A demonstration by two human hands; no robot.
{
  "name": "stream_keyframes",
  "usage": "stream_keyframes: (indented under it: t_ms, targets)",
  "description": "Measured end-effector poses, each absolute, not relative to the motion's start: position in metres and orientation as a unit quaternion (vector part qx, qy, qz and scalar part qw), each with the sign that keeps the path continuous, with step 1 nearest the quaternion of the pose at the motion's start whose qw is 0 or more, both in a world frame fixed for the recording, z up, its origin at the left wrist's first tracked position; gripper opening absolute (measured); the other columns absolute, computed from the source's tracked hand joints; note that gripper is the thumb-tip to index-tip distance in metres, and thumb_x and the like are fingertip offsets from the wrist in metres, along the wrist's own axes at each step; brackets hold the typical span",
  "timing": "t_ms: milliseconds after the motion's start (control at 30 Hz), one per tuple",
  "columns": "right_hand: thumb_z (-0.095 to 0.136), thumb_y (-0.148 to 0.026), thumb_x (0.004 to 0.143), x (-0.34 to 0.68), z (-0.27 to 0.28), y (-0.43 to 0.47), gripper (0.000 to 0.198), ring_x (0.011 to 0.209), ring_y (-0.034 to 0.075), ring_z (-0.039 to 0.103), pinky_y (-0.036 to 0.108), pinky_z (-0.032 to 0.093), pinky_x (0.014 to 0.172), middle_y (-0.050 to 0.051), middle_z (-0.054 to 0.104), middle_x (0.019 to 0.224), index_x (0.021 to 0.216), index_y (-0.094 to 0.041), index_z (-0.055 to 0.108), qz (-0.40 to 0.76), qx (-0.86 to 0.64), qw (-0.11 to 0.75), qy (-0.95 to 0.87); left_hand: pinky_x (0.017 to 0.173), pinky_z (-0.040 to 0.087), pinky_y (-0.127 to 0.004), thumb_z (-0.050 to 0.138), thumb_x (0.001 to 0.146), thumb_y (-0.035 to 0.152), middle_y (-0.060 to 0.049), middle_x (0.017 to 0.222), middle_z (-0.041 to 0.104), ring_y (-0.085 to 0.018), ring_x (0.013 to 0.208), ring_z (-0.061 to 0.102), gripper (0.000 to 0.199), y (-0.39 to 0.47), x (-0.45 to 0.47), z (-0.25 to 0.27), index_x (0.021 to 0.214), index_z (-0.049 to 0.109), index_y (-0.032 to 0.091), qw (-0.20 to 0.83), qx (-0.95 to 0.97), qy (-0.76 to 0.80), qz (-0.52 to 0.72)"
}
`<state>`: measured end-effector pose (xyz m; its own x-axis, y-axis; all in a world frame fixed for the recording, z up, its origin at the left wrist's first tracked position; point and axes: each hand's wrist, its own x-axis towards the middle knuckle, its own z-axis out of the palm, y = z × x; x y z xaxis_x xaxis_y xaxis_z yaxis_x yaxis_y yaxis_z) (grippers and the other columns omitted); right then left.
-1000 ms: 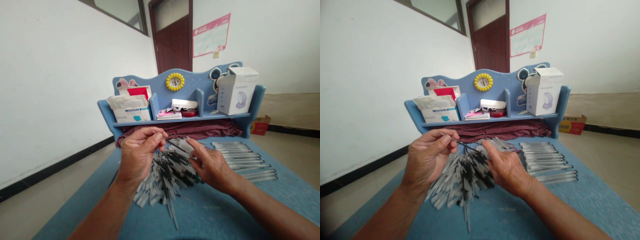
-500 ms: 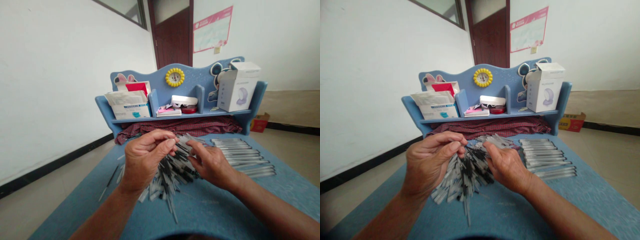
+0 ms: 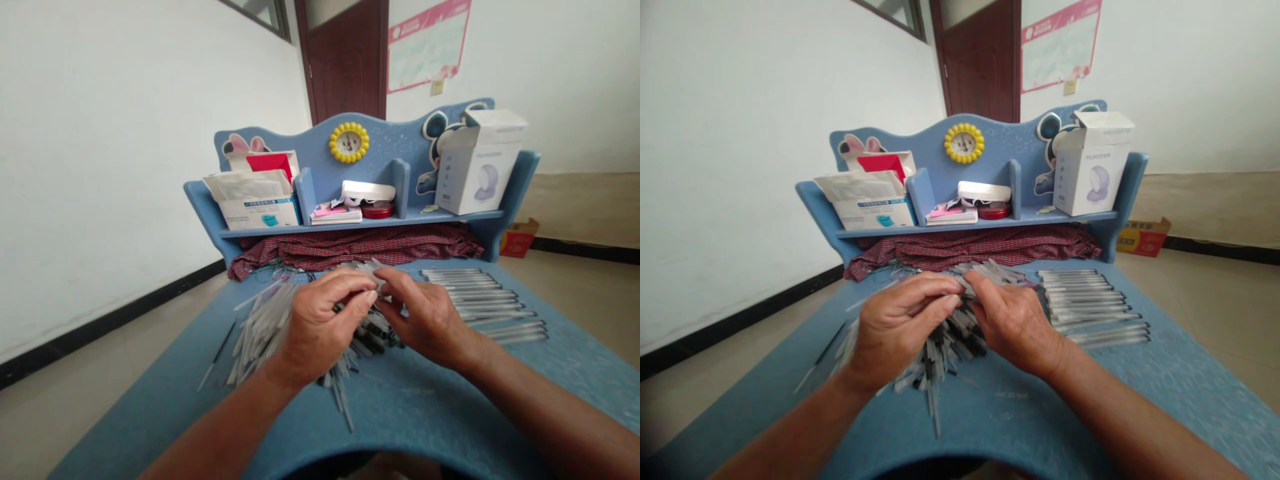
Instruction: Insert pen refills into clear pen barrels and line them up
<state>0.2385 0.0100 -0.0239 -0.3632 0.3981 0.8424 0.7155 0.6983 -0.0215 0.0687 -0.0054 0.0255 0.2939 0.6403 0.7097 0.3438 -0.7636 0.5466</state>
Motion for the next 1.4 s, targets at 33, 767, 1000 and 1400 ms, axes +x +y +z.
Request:
stream_keyframes:
  t_ms: [33,767,1000,1400]
  targets:
    - [0.049,-0.016,0.088,0.239,-0.023,0.010,0.032,0.060,0.014,0.065,0.024,0.048,0.057,0.003,0.069,0.078,0.119,-0.015,0.044,-0.181,-0.349,0.451,-0.802,0.077,0.051,-0.025,0.063,0.078,0.013,-0.004,0.084,0.070,-0.016,0.081,0.065,0.011,-0.003,0.070,0.022,0.083,0.070,0.019,0.127,0.803,0.308,0.494]
    - [0.062,-0.014,0.070,0.265,-0.019,0.039,0.026,0.056,0.012,0.061,0.022,0.044,0.054,-0.001,0.067,0.064,0.095,-0.016,0.065,0.093,-0.510,0.449,-0.728,0.070,0.051,-0.034,0.048,0.085,0.021,-0.009,0.087,0.060,-0.023,0.085,0.058,0.019,0.011,0.101,-0.027,0.086,0.066,0.015,-0.073,0.933,0.351,0.019]
    - [0.063,-0.018,0.068,0.267,-0.028,0.046,0.024,0.055,0.013,0.061,0.022,0.044,0.050,0.001,0.067,0.063,0.091,-0.014,0.069,0.180,-0.504,0.467,-0.704,0.065,0.049,-0.032,0.041,0.083,0.011,-0.009,0.084,0.058,-0.024,0.083,0.055,0.024,0.007,0.104,-0.024,0.079,0.064,0.015,-0.093,0.941,0.325,-0.009]
    - [0.061,-0.022,0.068,0.265,-0.023,0.044,0.016,0.038,0.009,0.051,0.019,0.037,0.037,-0.006,0.055,0.051,0.082,-0.015,0.059,0.360,-0.439,0.506,-0.650,0.055,0.041,-0.023,0.050,0.077,0.013,0.001,0.063,0.055,-0.012,0.057,0.053,0.009,0.016,0.089,-0.022,0.076,0.058,0.016,0.185,0.885,0.384,0.187]
